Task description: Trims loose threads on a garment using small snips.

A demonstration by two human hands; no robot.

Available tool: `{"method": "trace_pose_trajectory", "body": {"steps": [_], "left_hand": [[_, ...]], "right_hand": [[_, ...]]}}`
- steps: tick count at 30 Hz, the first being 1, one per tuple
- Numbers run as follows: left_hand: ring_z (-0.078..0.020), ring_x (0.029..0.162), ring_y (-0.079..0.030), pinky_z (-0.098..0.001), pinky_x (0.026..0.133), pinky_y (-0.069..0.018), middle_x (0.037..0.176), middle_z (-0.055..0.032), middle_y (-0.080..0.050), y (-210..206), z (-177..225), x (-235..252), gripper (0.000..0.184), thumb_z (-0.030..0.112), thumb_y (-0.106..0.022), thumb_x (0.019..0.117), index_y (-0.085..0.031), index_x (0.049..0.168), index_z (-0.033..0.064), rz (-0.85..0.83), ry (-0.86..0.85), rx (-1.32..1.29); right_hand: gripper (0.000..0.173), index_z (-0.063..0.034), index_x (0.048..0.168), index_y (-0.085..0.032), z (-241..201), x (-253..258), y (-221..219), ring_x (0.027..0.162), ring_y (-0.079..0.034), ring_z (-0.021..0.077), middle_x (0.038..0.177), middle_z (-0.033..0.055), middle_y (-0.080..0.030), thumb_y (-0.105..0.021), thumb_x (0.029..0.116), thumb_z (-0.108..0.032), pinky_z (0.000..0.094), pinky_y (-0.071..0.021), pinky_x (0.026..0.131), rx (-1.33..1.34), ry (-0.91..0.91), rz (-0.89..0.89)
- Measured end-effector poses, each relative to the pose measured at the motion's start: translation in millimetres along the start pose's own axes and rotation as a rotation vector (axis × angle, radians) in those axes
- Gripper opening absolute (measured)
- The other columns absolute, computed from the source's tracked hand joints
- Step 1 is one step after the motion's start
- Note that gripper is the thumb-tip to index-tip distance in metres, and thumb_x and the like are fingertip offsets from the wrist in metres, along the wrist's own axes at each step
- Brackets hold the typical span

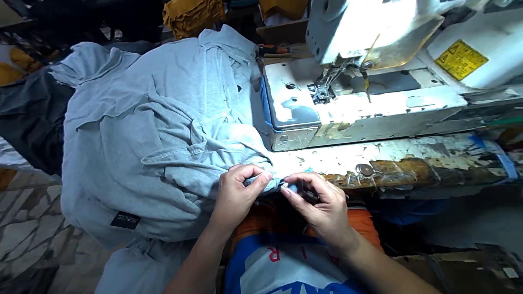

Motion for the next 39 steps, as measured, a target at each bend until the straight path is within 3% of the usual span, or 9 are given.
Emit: {"method": "trace_pose_trajectory", "body": {"steps": [4,8,12,16,20,22,25,31,39], "left_hand": [[-0.0002,0.083,-0.064,-0.0215,0.083,-0.0491,0.075,0.0093,-0.067,-4.1,5.6,-1.6,0.018,0.020,-0.069,0.0926,-0.075,0.078,0.0130,-0.008,-0.025,0.063],[0.0000,0.090,-0.066,-0.0265,0.102,-0.0434,0.073,0.0090,-0.070,-10.2,10.1,-3.1,0.023,0.019,-0.064,0.0959,-0.074,0.077,0.0107,-0.014,-0.059,0.138],[0.0021,0.088,-0.067,-0.0280,0.109,-0.0414,0.075,0.0080,-0.071,-11.7,8.5,-3.2,0.024,0.017,-0.062,0.0967,-0.075,0.079,0.0086,-0.043,-0.088,0.149],[-0.0003,0.097,-0.066,-0.0264,0.105,-0.0431,0.080,0.0079,-0.073,-7.4,6.7,-1.2,0.022,0.017,-0.063,0.0964,-0.075,0.080,0.0095,-0.055,-0.083,0.099],[0.0005,0.097,-0.065,-0.0214,0.096,-0.0473,0.084,0.0077,-0.072,-4.5,5.2,0.3,0.020,0.016,-0.063,0.0965,-0.076,0.082,0.0094,-0.064,-0.067,0.010],[0.0008,0.094,-0.065,-0.0195,0.091,-0.0501,0.086,0.0079,-0.072,-4.2,3.9,-0.3,0.017,0.016,-0.065,0.0961,-0.076,0.085,0.0103,-0.099,-0.042,-0.062],[-0.0010,0.089,-0.066,-0.0192,0.083,-0.0547,0.089,0.0066,-0.071,-4.9,3.5,0.6,0.010,0.017,-0.069,0.0942,-0.076,0.090,0.0113,-0.159,0.002,-0.183],[-0.0002,0.079,-0.066,-0.0165,0.075,-0.0547,0.085,0.0049,-0.070,-7.2,3.1,-0.4,0.010,0.009,-0.064,0.0963,-0.073,0.091,0.0086,-0.147,0.061,-0.210],[-0.0027,0.085,-0.069,-0.0195,0.081,-0.0571,0.089,0.0032,-0.074,-7.3,2.2,-1.2,0.012,0.012,-0.066,0.0967,-0.076,0.092,0.0077,-0.182,0.045,-0.204]], "right_hand": [[0.024,-0.0009,0.105,-0.074,-6.6,1.0,-9.1,0.069,-0.058,0.0032,0.085,0.0066,-0.071,-0.070,0.0934,-0.022,0.0133,-0.0474,0.067,-0.314,0.106,-0.004],[0.018,-0.0023,0.095,-0.075,-12.8,3.1,-13.2,0.065,-0.063,0.0105,0.075,0.0078,-0.070,-0.064,0.0938,-0.017,0.0191,-0.0490,0.062,-0.482,0.200,0.006],[0.010,-0.0015,0.081,-0.067,-2.3,5.9,-6.2,0.065,-0.054,-0.0021,0.069,0.0023,-0.062,-0.065,0.0874,-0.010,0.0089,-0.0422,0.060,-0.109,0.051,-0.032],[0.005,-0.0084,0.083,-0.063,-6.4,-1.0,-7.9,0.065,-0.052,-0.0121,0.073,-0.0104,-0.062,-0.065,0.0871,-0.006,0.0056,-0.0410,0.058,0.445,-0.176,-0.166],[0.021,-0.0040,0.090,-0.057,-45.2,-13.4,-10.2,0.067,-0.053,-0.0094,0.075,-0.0020,-0.060,-0.060,0.1014,-0.021,0.0045,-0.0413,0.061,0.636,-0.050,-0.412],[0.022,-0.0044,0.098,-0.061,-32.9,-20.2,-15.8,0.065,-0.050,-0.0099,0.077,-0.0048,-0.059,-0.058,0.1039,-0.026,0.0063,-0.0405,0.058,0.605,-0.201,-0.436],[0.025,-0.0108,0.123,-0.060,8.2,-27.1,-23.1,0.053,-0.043,-0.0062,0.074,-0.0111,-0.051,-0.047,0.1088,-0.026,0.0118,-0.0392,0.046,0.492,-0.508,-0.393],[0.027,-0.0083,0.125,-0.064,19.1,-30.3,-28.9,0.047,-0.044,-0.0045,0.067,-0.0098,-0.053,-0.046,0.1085,-0.021,0.0126,-0.0396,0.043,0.455,-0.579,-0.331],[0.027,-0.0077,0.121,-0.065,23.8,-26.4,-32.9,0.049,-0.044,-0.0036,0.067,-0.0092,-0.051,-0.047,0.1088,-0.022,0.0131,-0.0397,0.045,0.389,-0.528,-0.310]]}}
Point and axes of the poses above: each hand's wrist, its own x-axis towards the middle knuckle, its own y-axis out of the back of the hand, z = x × y, the point moved 9 cm from there along x, towards the middle knuckle
